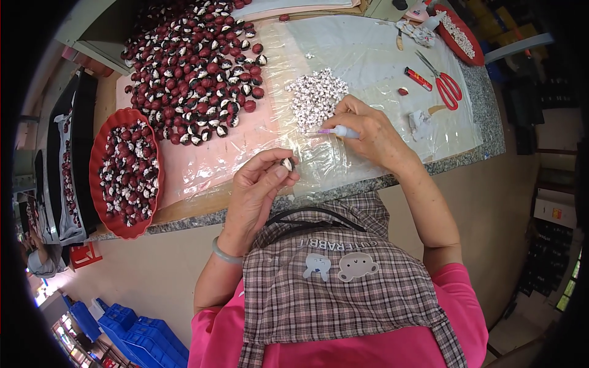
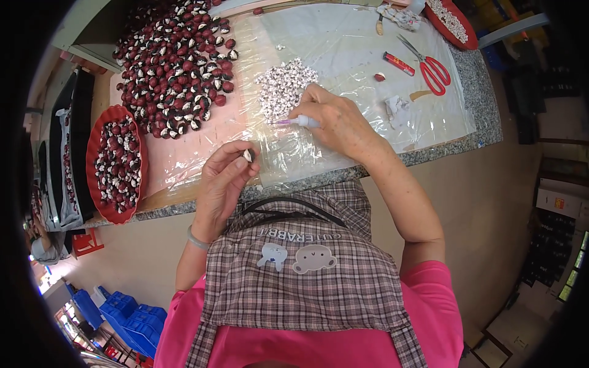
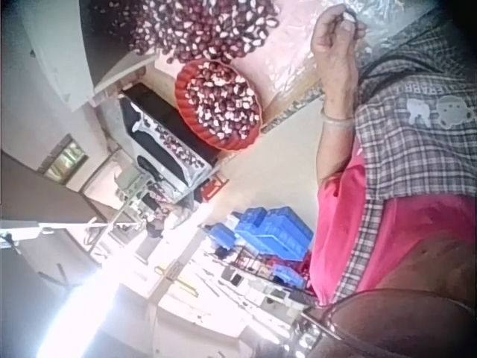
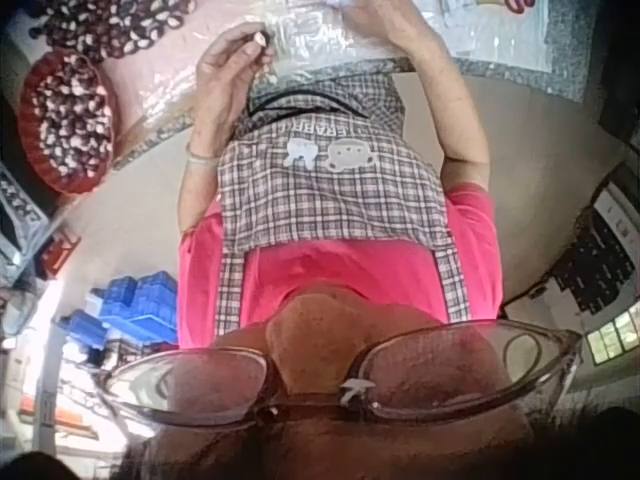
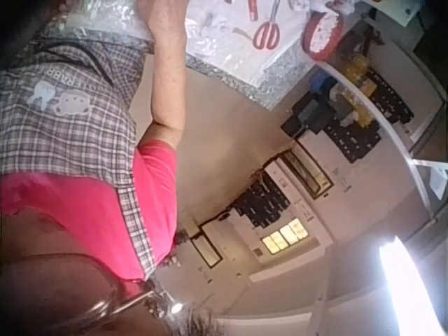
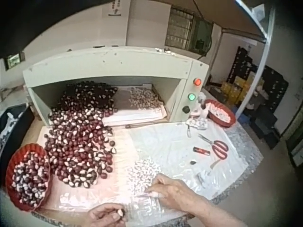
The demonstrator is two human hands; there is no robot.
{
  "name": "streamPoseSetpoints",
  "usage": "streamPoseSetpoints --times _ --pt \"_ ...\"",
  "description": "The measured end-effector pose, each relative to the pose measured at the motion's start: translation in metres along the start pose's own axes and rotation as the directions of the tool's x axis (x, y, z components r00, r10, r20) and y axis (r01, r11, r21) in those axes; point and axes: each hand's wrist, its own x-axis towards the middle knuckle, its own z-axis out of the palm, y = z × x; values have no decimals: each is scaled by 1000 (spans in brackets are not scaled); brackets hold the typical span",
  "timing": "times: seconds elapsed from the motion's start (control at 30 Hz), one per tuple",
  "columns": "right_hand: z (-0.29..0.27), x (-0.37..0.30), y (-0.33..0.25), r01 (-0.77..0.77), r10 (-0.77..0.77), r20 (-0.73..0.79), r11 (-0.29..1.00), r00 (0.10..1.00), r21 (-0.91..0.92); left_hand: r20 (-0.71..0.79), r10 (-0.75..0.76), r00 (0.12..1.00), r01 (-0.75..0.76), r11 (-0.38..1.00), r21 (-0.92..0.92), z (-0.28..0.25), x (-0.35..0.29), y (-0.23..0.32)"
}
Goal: Gluing small white components onto the heads of toy figurines at a factory workbench.
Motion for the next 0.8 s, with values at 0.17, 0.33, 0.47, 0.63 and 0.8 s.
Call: streamPoseSetpoints --times 0.17,0.33,0.47,0.63,0.8 --pt "7 0 2 149 -127 -172 981 977 122 -1 -7 1000 7 1000 4 1 0 -1" --pt "1 -12 -25 -355 342 190 524 920 774 -29 -12 1000 12 1000 23 7 1 2" --pt "8 -20 -33 -302 328 200 301 924 904 -21 -43 999 44 997 56 8 0 2" --pt "17 -29 -32 -290 307 207 256 929 922 18 -35 999 34 998 55 14 1 0" --pt "15 -33 -44 -312 332 219 260 917 914 36 -16 999 11 991 134 19 -2 0"
